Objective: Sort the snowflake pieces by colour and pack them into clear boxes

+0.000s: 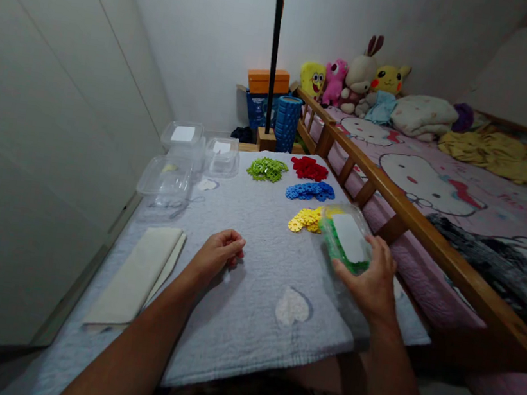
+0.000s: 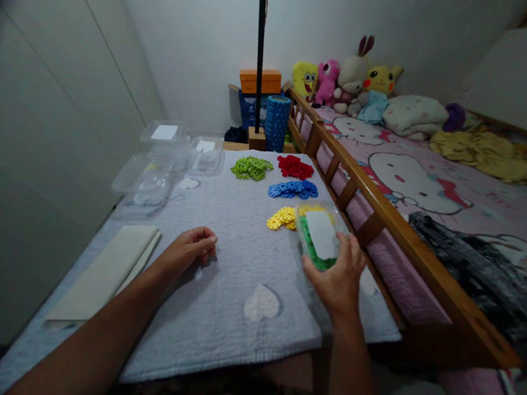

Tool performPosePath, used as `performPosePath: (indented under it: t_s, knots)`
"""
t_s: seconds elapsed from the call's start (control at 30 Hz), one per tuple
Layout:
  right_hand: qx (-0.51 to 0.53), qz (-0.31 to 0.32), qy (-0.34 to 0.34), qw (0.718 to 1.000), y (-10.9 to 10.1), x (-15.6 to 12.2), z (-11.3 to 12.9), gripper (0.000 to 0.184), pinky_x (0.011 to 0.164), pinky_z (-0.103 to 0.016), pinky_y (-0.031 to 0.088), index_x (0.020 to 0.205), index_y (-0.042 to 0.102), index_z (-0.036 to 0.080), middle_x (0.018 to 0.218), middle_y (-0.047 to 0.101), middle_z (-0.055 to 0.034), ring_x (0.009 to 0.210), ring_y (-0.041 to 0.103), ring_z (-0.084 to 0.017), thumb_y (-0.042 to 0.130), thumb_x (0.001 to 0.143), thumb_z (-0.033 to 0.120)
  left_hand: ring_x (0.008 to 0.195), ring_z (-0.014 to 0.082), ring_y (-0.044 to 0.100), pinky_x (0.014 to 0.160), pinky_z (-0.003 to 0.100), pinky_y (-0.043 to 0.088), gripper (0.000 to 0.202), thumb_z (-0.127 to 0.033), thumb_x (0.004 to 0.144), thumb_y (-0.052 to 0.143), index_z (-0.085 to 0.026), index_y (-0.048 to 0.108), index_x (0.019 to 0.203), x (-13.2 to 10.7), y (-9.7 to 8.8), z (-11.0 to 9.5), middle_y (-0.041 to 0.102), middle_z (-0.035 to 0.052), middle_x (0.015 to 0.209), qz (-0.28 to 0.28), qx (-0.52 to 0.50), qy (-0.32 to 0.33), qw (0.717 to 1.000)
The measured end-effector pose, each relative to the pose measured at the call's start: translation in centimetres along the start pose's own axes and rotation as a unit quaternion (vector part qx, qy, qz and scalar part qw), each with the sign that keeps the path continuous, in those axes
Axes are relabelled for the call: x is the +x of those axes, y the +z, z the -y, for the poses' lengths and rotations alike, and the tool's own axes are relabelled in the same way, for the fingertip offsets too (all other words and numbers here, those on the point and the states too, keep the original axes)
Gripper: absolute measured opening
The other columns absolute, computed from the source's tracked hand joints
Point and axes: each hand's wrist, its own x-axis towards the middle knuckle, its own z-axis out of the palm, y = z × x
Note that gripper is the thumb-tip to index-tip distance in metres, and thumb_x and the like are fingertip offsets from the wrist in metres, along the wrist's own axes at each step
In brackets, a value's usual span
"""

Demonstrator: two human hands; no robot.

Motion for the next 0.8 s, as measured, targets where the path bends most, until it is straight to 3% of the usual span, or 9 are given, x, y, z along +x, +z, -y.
performPosePath:
  t_s: [0.17,0.33,0.63,0.8]
  knots:
    - [-0.054,-0.038,0.068,0.996,-0.7,0.8,-4.5,0.073,0.107,-0.056,0.034,0.120,0.054,0.018,0.127,0.054,-0.0196,0.124,0.047,-0.037,0.062,0.071,0.071,0.044,0.0080,0.047,0.044,0.021,0.037,0.034,-0.045,0.068,0.075,-0.018,0.056,0.075,0.0,0.0,-0.2,0.060,-0.0012,0.059,0.002,-0.001,-0.006,1.000]
    - [-0.092,-0.031,0.102,0.990,-0.5,0.9,-6.3,0.068,0.104,-0.052,0.035,0.115,0.055,0.020,0.123,0.056,-0.0185,0.121,0.048,-0.036,0.061,0.071,0.071,0.044,0.0082,0.048,0.045,0.021,0.036,0.032,-0.044,0.069,0.074,-0.018,0.056,0.075,-0.1,0.0,-0.2,0.061,-0.0012,0.060,0.003,0.006,-0.004,1.000]
    - [-0.112,-0.056,0.113,0.986,-0.1,0.7,-7.3,0.035,0.104,-0.052,0.032,0.102,0.061,0.020,0.129,0.053,-0.0186,0.123,0.044,-0.034,0.059,0.081,0.047,0.044,0.0082,0.047,0.044,0.021,0.034,0.032,-0.044,0.069,0.074,-0.018,0.057,0.074,-0.1,0.1,-0.3,0.060,-0.0016,0.058,0.006,0.014,-0.004,1.000]
    - [-0.108,-0.077,0.115,0.985,-0.1,1.1,-7.6,0.014,0.101,-0.050,0.033,0.082,0.061,0.020,0.108,0.060,-0.0168,0.113,0.050,-0.033,0.057,0.077,0.033,0.044,0.0087,0.048,0.044,0.021,0.034,0.031,-0.044,0.070,0.074,-0.018,0.057,0.074,-0.1,0.0,-0.2,0.061,-0.0008,0.059,0.009,0.028,-0.003,1.000]
